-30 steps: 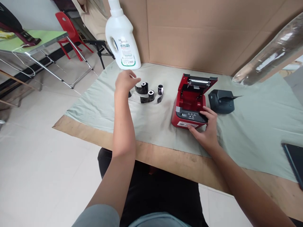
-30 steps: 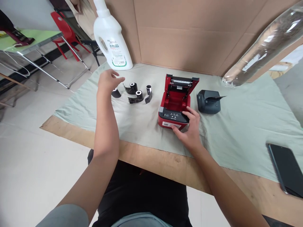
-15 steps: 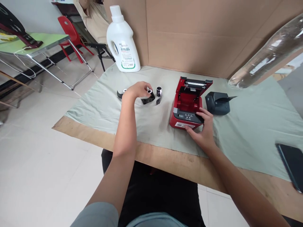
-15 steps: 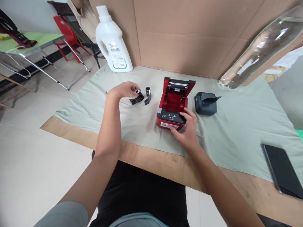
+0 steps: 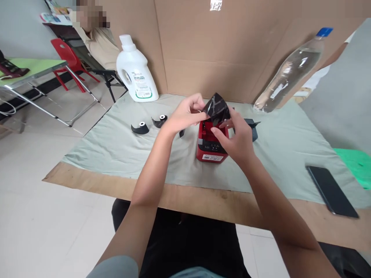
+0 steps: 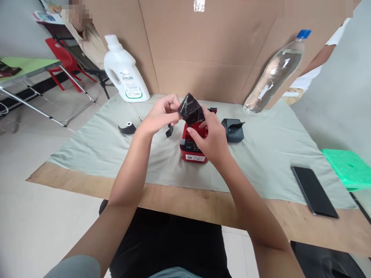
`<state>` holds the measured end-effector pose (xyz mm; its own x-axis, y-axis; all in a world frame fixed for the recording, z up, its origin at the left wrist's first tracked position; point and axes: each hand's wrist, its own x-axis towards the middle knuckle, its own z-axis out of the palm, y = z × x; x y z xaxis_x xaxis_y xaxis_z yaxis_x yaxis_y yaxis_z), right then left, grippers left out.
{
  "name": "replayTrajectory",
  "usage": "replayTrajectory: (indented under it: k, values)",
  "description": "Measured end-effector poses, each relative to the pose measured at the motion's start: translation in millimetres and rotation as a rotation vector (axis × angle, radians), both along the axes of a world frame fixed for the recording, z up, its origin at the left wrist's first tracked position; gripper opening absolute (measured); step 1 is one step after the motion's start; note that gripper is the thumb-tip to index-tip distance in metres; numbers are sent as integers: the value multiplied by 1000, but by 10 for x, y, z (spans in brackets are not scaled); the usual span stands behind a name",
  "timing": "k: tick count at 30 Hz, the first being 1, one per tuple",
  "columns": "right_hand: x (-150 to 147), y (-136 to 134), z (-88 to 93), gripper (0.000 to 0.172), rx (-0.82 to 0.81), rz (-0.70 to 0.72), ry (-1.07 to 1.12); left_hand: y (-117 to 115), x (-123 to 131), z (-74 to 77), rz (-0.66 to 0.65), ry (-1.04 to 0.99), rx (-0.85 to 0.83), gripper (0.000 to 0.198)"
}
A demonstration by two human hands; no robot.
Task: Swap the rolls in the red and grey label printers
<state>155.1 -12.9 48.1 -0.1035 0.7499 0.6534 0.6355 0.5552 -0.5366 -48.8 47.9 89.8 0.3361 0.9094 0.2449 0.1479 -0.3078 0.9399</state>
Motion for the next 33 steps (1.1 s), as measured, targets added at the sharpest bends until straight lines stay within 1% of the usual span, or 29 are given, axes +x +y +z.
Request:
replayTrajectory:
  k: [1, 3, 6, 9, 12, 15, 17, 19, 20, 21, 22, 24, 25, 26, 27, 29, 30, 31, 32, 33]
  values:
    - [-25, 72, 53, 64, 11, -19, -4, -9, 100, -21, -32, -53, -5, 30]
    - [-45, 206, 105, 69, 17, -28, 13, -23, 252, -61, -63, -133, -29, 31]
    - [-15, 362, 85, 72, -40, 69, 95, -38, 355, -92, -81, -190, -69, 27]
    - [41, 460, 23, 76, -110, 190, 190, -53, 352, -99, -98, -206, -76, 26]
    - [84, 519, -17, 76, -164, 261, 261, -75, 324, -103, -97, -156, -82, 30]
    - [140, 558, -23, 77, -190, 312, 313, -106, 312, -85, -9, -68, -85, 32]
    - [205, 582, -23, 78, -217, 335, 319, -130, 290, -34, 53, -36, -78, 25]
    - [288, 611, -36, 78, -268, 346, 308, -160, 217, 60, 60, -18, -63, 15]
    - [329, 628, -47, 77, -294, 349, 305, -180, 153, 122, 32, 0, -55, 12]
    - [364, 646, -61, 75, -312, 354, 311, -203, 69, 189, -27, 36, -52, 13]
    - [390, 662, -75, 73, -325, 362, 327, -229, -30, 256, -100, 83, -52, 16]
    - [411, 685, -92, 68, -351, 394, 389, -280, -249, 373, -306, 231, -88, 25]
    - [405, 687, -90, 66, -374, 421, 427, -299, -351, 414, -317, 294, -100, 23]
    - [389, 680, -81, 65, -406, 455, 464, -312, -437, 441, -283, 341, -87, 18]
    - [367, 665, -64, 64, -446, 493, 493, -317, -499, 453, -196, 356, -44, 13]
    - [310, 612, -16, 64, -536, 566, 525, -304, -542, 443, 44, 302, 119, 17]
    - [280, 581, 10, 64, -577, 599, 531, -292, -524, 429, 139, 261, 205, 18]
    - [251, 551, 33, 64, -614, 626, 530, -280, -485, 415, 187, 237, 268, 15]
    - [224, 524, 51, 65, -645, 649, 524, -272, -429, 404, 180, 237, 301, 10]
    - [201, 503, 63, 65, -665, 668, 515, -268, -363, 396, 125, 260, 305, 11]
